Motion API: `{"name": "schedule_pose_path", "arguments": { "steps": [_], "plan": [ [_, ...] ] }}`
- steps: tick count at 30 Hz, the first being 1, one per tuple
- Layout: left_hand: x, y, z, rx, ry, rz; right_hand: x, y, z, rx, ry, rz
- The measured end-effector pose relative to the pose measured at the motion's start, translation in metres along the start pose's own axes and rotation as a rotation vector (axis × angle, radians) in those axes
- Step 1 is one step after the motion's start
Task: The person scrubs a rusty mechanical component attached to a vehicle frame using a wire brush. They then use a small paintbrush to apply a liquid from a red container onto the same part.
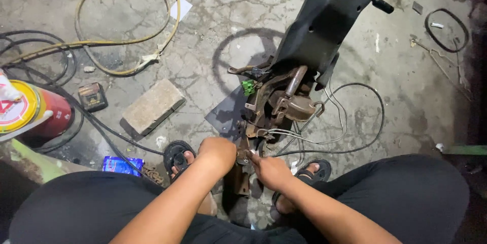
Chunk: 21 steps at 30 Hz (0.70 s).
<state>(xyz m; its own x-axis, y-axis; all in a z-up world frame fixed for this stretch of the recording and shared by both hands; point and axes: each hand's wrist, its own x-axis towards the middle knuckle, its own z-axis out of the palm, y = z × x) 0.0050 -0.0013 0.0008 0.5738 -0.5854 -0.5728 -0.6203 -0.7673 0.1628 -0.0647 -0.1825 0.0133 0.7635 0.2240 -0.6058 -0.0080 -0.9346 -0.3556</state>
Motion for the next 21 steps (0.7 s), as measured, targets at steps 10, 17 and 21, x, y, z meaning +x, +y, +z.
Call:
{"name": "schedule_pose_path", "arguments": {
  "steps": [10, 17, 21],
  "plan": [
    [0.001, -0.002, -0.001, 0.002, -0.04, -0.012, 0.011, 0.01, 0.028, -0.193, 0.012, -0.016],
    [0.013, 0.001, 0.005, -0.001, -0.088, -0.033, 0.043, 0.035, 0.056, -0.182, 0.035, 0.018],
    [0.009, -0.004, 0.003, -0.027, -0.076, -0.044, 0.014, 0.01, 0.017, -0.177, -0.074, -0.045]
  ]
}}
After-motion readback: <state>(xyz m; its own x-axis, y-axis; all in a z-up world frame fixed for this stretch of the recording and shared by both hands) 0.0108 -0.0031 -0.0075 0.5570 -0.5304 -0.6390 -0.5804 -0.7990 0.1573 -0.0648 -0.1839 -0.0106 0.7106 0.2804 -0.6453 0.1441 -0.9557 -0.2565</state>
